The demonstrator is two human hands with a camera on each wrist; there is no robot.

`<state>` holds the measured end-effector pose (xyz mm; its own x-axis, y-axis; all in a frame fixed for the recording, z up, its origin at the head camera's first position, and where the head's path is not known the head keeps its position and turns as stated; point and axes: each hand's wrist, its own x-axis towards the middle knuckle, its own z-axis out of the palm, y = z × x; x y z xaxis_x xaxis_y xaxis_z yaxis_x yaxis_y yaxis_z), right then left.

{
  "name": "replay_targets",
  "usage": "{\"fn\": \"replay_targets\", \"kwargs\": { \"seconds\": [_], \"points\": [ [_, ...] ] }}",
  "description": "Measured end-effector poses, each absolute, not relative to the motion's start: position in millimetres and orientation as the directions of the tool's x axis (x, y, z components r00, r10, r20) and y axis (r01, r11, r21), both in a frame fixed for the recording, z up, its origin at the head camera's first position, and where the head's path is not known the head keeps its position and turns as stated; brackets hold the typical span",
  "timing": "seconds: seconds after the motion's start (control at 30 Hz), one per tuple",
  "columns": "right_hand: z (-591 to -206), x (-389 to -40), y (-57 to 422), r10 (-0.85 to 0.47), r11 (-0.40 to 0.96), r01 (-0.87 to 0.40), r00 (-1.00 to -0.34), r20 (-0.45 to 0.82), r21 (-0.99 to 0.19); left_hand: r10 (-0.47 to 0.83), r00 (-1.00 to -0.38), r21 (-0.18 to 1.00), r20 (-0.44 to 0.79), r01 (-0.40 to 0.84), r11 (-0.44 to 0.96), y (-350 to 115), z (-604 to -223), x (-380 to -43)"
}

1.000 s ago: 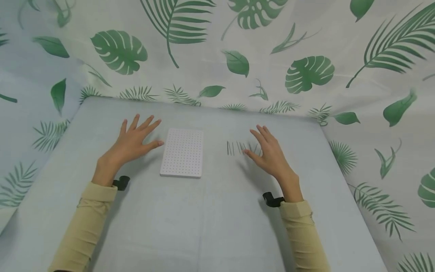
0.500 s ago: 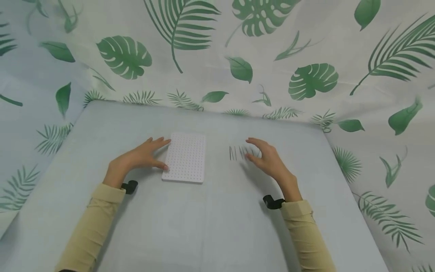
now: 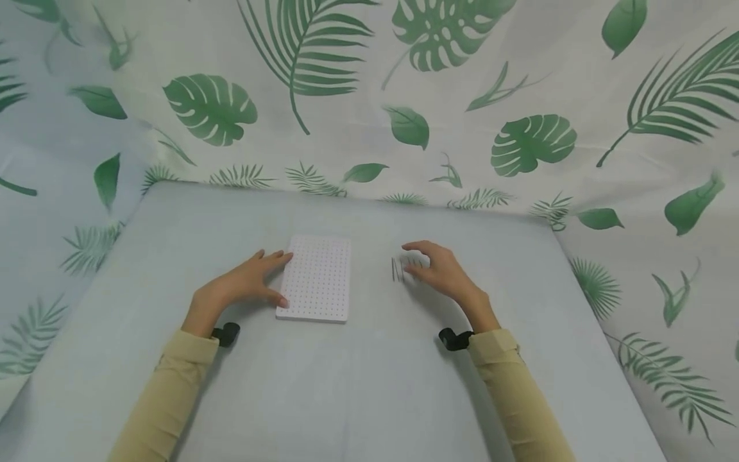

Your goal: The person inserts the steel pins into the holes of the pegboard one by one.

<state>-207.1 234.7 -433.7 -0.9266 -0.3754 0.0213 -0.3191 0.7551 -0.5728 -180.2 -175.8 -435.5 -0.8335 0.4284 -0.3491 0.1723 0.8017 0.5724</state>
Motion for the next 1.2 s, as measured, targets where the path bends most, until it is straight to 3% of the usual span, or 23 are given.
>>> {"fn": "replay_targets", "kwargs": {
  "seconds": [0.73,1.2],
  "points": [
    [-447.9,-229.0,215.8,-0.442,0.771,-0.325,-0.892,-0.093,-0.548,0.432,-0.835,0.607,-0.340,0.156,0.780,-177.6,-434.9,-179.5],
    [-449.7,-229.9,214.4,-0.409,0.801,-0.299,-0.906,-0.110,-0.518,0.433,-0.836,0.618,-0.338,0.149,0.772,-177.3,-434.3,-178.8]
  ]
}}
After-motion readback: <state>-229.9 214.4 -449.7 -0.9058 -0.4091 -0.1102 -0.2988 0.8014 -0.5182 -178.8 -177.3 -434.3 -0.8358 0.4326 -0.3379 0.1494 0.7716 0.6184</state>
